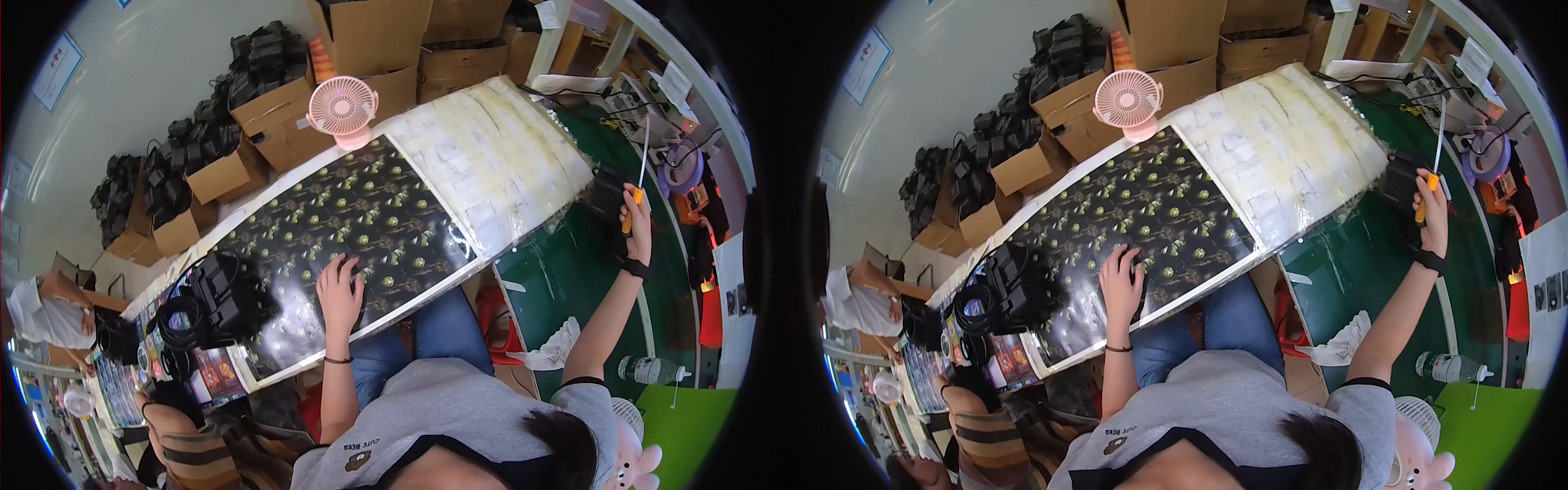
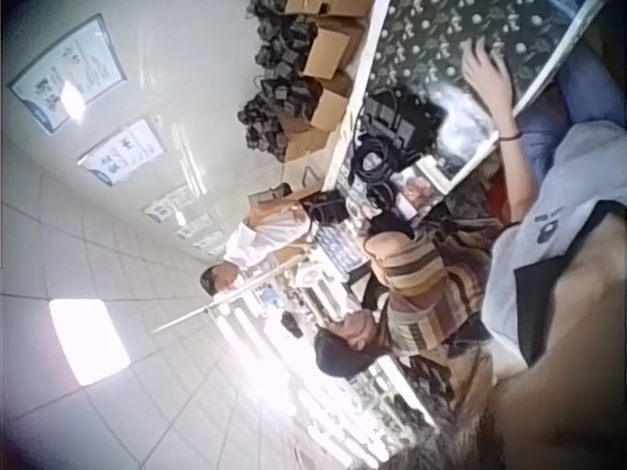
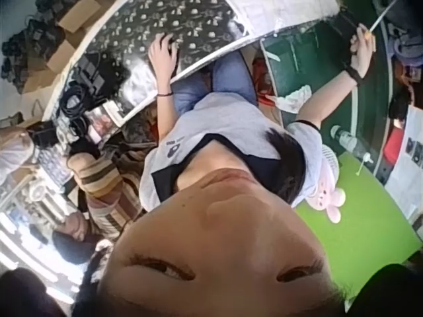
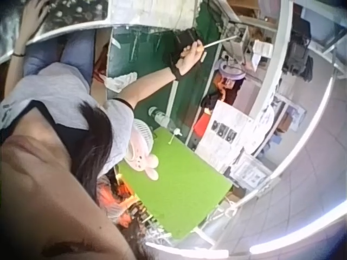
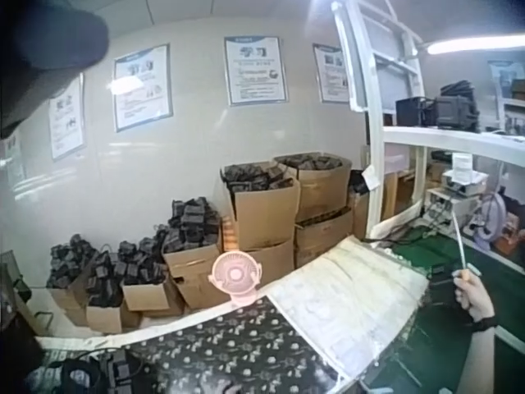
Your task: Assembling electronic components by placing cables and internal parts into plastic enclosures and securing them with a screwdriver.
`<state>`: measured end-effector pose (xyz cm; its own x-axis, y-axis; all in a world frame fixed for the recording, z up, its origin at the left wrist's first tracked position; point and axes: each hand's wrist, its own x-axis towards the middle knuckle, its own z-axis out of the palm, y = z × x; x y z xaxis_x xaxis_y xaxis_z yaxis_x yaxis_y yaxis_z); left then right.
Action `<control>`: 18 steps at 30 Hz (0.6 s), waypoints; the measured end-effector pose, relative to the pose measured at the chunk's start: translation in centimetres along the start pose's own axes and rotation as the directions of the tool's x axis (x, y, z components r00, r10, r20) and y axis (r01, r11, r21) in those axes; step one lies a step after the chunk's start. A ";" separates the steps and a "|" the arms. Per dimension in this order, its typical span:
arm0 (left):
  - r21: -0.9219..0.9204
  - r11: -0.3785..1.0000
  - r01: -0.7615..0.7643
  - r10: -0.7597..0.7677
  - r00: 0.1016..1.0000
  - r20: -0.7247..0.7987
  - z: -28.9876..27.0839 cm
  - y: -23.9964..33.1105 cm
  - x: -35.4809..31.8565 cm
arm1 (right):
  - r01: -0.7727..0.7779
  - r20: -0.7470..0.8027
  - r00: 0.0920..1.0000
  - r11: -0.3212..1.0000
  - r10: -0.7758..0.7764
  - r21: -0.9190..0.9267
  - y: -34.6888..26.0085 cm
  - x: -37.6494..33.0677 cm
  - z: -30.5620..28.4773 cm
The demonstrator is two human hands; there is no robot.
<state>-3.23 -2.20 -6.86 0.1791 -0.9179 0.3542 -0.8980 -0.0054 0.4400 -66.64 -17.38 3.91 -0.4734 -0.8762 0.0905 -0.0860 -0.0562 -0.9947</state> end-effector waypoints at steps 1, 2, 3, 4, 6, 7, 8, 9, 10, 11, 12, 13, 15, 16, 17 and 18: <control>0.013 1.000 -0.020 0.020 1.000 -0.013 -0.1 -0.1 -0.1 | 0.017 0.121 0.992 0.999 -0.021 0.029 -0.7 -0.8 1.6; 0.023 1.000 -0.004 0.004 1.000 -0.022 -0.2 -0.2 -0.2 | -0.017 0.077 0.997 1.000 0.018 -0.017 -1.2 -1.7 3.9; 0.016 1.000 -0.010 0.011 1.000 -0.021 -0.4 -0.4 -0.1 | -0.003 0.157 0.988 1.000 0.002 0.006 -1.6 -2.5 6.3; 0.013 0.999 -0.030 0.030 0.999 -0.016 -0.6 -0.7 0.1 | 0.004 0.255 0.967 0.999 -0.017 0.051 -1.9 -3.4 8.9; 0.006 1.000 -0.027 0.027 0.999 -0.035 -0.9 -0.9 0.7 | 0.008 0.328 0.945 1.000 -0.013 0.017 -1.9 -4.8 15.2; 0.006 1.000 -0.026 0.026 0.999 -0.030 -0.8 -0.9 0.9 | 0.032 0.355 0.935 0.999 -0.025 -0.014 -1.8 -5.5 18.5; 0.001 1.000 -0.027 0.027 0.999 -0.035 -0.6 -0.8 1.1 | 0.055 0.424 0.905 0.998 -0.038 -0.027 -1.7 -6.5 21.5; -0.012 0.999 -0.030 0.029 0.999 -0.033 -0.5 -0.6 1.1 | 0.102 0.454 0.890 0.990 -0.046 -0.099 -1.6 -7.9 23.8; -0.032 0.999 -0.026 0.025 0.999 -0.029 -0.3 -0.4 1.0 | 0.154 0.513 0.857 0.973 -0.044 -0.172 -1.6 -9.4 25.9; -0.044 0.999 -0.031 0.029 0.998 -0.048 -0.1 -0.3 0.8 | 0.145 0.551 0.833 0.981 -0.050 -0.131 -1.7 -11.2 27.7; -0.055 0.998 -0.026 0.025 0.999 -0.020 0.0 -0.2 0.4 | 0.125 0.599 0.800 0.985 -0.030 -0.119 -1.8 -13.3 29.2; -0.084 0.996 -0.029 0.026 0.999 -0.034 0.1 -0.2 0.0 | 0.061 0.640 0.768 0.997 -0.014 -0.051 -2.0 -15.6 30.6; -0.140 0.990 0.010 -0.027 0.992 -0.121 -0.3 -0.9 -0.8 | -0.040 0.739 0.674 0.998 -0.003 0.041 -2.3 -20.6 33.4; -0.219 0.975 0.040 -0.084 0.977 -0.197 -0.6 -1.4 -1.1 | -0.071 0.797 0.603 0.994 -0.022 0.081 -2.5 -22.8 34.6; -0.342 0.935 0.094 -0.196 0.941 -0.277 -0.9 -1.8 -1.4 | -0.111 0.864 0.503 0.991 -0.012 0.079 -2.7 -25.0 35.6; -0.470 0.867 0.166 -0.339 0.888 -0.312 -1.3 -2.1 -1.8 | -0.152 0.923 0.385 0.987 0.005 0.058 -2.8 -26.8 36.2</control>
<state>-1.13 -0.08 -7.37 0.5888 -0.6889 0.4227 -0.5600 0.0294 0.8279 -21.95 -11.09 2.53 0.6263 -0.7794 -0.0147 0.0383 0.0496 -0.9980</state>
